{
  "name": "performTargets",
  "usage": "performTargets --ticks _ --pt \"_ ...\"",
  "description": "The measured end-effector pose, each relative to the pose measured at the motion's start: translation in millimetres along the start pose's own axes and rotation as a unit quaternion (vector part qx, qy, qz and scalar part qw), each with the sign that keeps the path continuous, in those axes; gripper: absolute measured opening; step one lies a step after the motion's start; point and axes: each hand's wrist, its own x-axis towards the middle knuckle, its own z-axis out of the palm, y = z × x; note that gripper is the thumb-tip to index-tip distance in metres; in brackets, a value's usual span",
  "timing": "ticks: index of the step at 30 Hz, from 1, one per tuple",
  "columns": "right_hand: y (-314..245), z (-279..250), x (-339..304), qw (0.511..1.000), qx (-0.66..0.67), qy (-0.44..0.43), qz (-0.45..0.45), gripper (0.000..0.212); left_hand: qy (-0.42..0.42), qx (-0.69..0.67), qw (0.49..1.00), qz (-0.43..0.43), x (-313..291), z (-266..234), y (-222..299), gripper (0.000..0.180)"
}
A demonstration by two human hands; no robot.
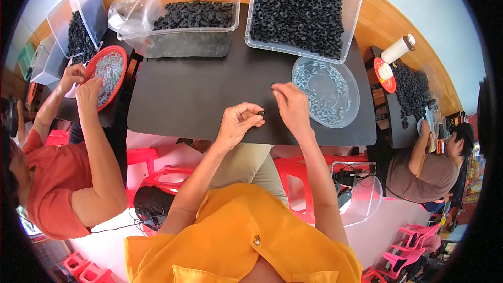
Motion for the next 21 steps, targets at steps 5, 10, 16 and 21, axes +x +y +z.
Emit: performTargets --ticks 5,10,16,21 --pt "9 38 17 0.959 -0.271 -0.056 0.064 0.007 0.001 0.007 1.0 -0.01 0 2 2 0.012" --pt "11 39 18 0.953 -0.287 -0.082 0.05 0.011 0.001 0.01 1.0 -0.007 -1 1 3 0.011" --pt "17 33 13 0.985 -0.143 -0.051 0.087 0.015 -0.006 0.023 1.0 -0.009 -1 0 3 0.011" --pt "5 14 4 0.96 0.194 -0.065 0.189 0.018 0.001 0.04 0.999 -0.017 0 3 5 0.014"
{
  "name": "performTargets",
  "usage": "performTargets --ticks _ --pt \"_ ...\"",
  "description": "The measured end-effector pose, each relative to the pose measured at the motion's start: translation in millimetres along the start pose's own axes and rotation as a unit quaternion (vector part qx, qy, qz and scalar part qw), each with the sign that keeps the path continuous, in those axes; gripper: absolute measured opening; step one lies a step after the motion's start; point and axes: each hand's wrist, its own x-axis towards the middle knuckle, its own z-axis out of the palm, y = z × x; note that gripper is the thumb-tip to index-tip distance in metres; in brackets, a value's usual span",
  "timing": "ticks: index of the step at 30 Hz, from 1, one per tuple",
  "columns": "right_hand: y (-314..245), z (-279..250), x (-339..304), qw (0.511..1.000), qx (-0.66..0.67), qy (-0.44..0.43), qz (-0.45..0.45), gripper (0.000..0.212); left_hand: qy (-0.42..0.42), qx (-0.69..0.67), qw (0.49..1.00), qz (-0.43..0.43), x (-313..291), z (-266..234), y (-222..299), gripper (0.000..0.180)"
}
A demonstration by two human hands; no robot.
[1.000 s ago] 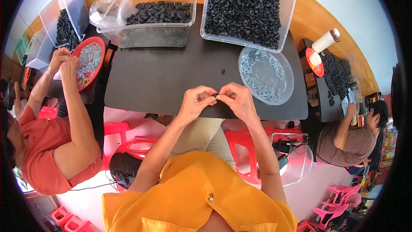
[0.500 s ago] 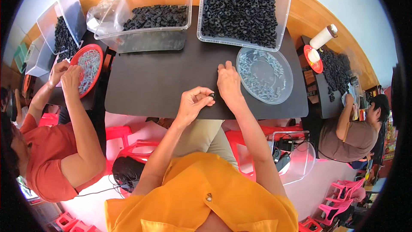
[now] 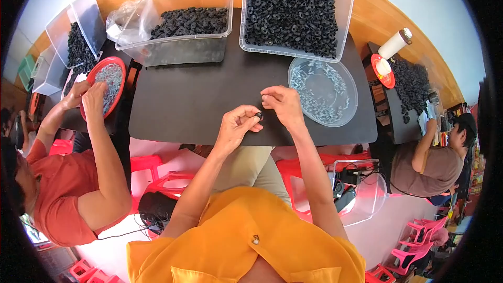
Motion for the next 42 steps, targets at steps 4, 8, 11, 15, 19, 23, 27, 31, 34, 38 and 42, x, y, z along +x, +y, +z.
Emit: performTargets --ticks 4,8,11,15,19,23,27,31,34,38,42 --pt "-12 -11 -18 0.968 0.222 -0.045 0.109 0.014 -0.001 0.013 1.0 -0.005 0 -2 -2 0.014" --pt "-12 -14 -31 0.962 0.242 -0.063 0.109 0.014 0.002 0.021 1.0 0.002 -1 -1 -3 0.013" --pt "-14 -13 -37 0.976 0.197 -0.054 0.08 0.012 0.006 0.021 1.0 0.0 -2 0 -2 0.013" --pt "-5 -8 -40 0.97 0.222 -0.049 0.084 0.012 0.001 0.015 1.0 0.001 -1 1 -2 0.012" --pt "-6 -8 -42 0.982 0.169 -0.035 0.074 0.013 -0.01 0.017 1.0 0.004 -2 0 -2 0.012" --pt "-21 -13 -47 0.996 0.054 -0.056 0.047 0.014 0.0 0.02 1.0 -0.005 -4 1 1 0.011" --pt "-31 -12 -52 0.999 -0.03 -0.029 -0.007 0.013 -0.008 0.034 0.999 0.009 -8 1 -1 0.009" --pt "-29 -12 -51 0.997 -0.055 -0.032 -0.031 0.009 -0.011 0.031 0.999 0.004 -7 2 -4 0.01" --pt "-28 -14 -48 0.994 -0.08 -0.06 -0.051 0.007 -0.017 0.049 0.999 0.002 -7 2 -6 0.011" --pt "-20 -9 -50 0.992 -0.088 -0.048 -0.082 0.006 -0.01 0.09 0.996 0.004 -6 3 -7 0.011" --pt "-21 -6 -51 0.983 -0.137 -0.038 -0.116 0.005 0.003 0.13 0.991 0.012 -7 7 -6 0.009"
